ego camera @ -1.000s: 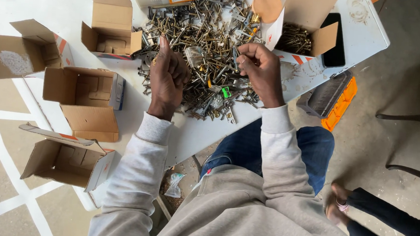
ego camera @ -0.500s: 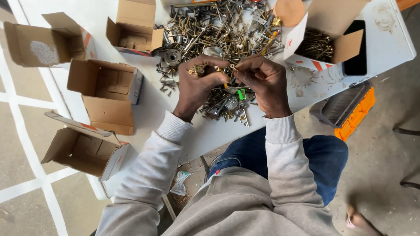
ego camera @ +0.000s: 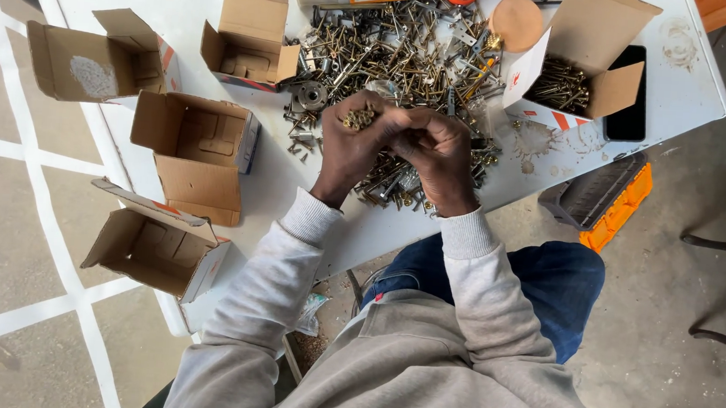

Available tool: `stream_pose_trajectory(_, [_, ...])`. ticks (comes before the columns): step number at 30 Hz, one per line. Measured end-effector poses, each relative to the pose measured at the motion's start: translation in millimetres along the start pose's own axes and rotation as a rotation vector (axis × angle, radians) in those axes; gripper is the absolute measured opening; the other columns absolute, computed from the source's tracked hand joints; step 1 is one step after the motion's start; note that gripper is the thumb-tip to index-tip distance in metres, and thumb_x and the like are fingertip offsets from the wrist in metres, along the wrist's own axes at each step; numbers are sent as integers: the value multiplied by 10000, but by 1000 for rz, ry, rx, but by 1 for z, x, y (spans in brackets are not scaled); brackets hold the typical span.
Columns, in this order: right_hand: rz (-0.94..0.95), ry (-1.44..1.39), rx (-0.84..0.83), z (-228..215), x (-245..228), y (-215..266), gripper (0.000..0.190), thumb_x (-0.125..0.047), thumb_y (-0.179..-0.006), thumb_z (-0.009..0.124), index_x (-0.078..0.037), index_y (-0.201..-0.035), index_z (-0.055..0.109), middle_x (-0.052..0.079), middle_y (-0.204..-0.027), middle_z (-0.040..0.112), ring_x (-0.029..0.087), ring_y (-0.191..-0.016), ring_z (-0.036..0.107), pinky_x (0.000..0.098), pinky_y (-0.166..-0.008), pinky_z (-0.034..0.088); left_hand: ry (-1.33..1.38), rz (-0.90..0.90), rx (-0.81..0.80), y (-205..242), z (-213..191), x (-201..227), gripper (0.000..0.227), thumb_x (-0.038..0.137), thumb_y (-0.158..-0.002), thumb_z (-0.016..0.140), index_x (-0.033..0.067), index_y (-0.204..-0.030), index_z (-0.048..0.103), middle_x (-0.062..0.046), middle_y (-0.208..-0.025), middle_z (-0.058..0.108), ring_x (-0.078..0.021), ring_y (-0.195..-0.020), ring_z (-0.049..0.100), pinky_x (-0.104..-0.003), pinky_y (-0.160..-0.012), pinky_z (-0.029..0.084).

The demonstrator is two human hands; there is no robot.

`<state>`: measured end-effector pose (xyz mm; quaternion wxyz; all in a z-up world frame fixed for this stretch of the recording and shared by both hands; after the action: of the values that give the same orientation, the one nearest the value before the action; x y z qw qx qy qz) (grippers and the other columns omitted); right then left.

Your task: Sorting mixed screws, nails, and other small hardware into separate boxes

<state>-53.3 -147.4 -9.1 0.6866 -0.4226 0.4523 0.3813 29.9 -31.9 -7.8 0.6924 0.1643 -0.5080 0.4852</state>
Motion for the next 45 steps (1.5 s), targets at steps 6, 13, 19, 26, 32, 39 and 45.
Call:
stream_pose_trajectory(6, [-17, 218, 108, -20, -37, -8, 136, -65, -964, 758, 17, -1049, 689, 174, -918, 709, 165, -793, 681, 282, -682, 610, 44, -113, 265, -3, -13, 5, 406, 442, -1077, 464, 168, -783, 523, 12, -678, 528, -114, -565, 542, -247, -580, 522])
stream_pose_trajectory(13, [-47, 759, 205, -67, -50, -12, 77, -113, -959, 724, -46, -994, 740, 81, -925, 753, 148, -806, 668, 290, -744, 574, 163, -243, 376, -6, -13, 29, 590, 707, -813, 561, 207, -563, 369, 45, -503, 416, -88, -383, 354, -260, -357, 384])
stream_pose_trajectory(19, [-107, 1191, -5, -42, -19, -15, 204, -294, -923, 808, -102, -914, 739, 73, -919, 736, 204, -765, 637, 402, -692, 490, 339, -299, 409, -9, -6, 35, 644, 743, -797, 462, 173, -538, 311, 21, -486, 255, -126, -393, 206, -311, -373, 144])
stream_pose_trajectory(26, [-75, 1277, -37, -39, -10, -26, 186, -115, -860, 843, -113, -832, 660, 80, -874, 665, 275, -825, 617, 424, -677, 462, 345, -286, 385, -12, -5, 33, 641, 660, -859, 478, 158, -494, 317, 3, -442, 244, -136, -354, 195, -293, -338, 164])
stream_pose_trajectory(32, [-248, 1124, -33, -34, -32, -19, 233, -195, -1052, 626, -51, -874, 666, 86, -843, 672, 251, -760, 608, 408, -686, 448, 282, -285, 400, -7, -11, 28, 573, 586, -868, 583, 194, -525, 343, 27, -462, 311, -121, -382, 240, -288, -359, 237])
stream_pose_trajectory(39, [-141, 603, -24, -38, -45, -16, 135, -128, -1060, 694, 1, -1081, 727, 156, -925, 686, 235, -847, 668, 367, -775, 558, -109, -21, 225, -8, -25, -12, 431, 374, -833, 880, 106, -706, 567, 6, -498, 459, -103, -418, 405, -264, -441, 436])
stream_pose_trajectory(45, [-37, 236, -33, -25, -29, -12, 124, -62, -999, 729, 31, -1073, 690, 160, -945, 696, 173, -800, 699, 284, -686, 616, -309, 153, 77, -5, -2, 27, 600, 273, -624, 1045, 99, -649, 472, -11, -474, 349, -129, -433, 264, -291, -432, 382])
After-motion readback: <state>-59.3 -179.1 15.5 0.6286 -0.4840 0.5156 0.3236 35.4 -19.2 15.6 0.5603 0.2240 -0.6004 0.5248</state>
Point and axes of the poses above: each hand's wrist, its own y-axis away from the middle knuckle, its own z-axis out of the palm, x = y × z, the point moved 5 cm from there along -y, towards the middle knuckle
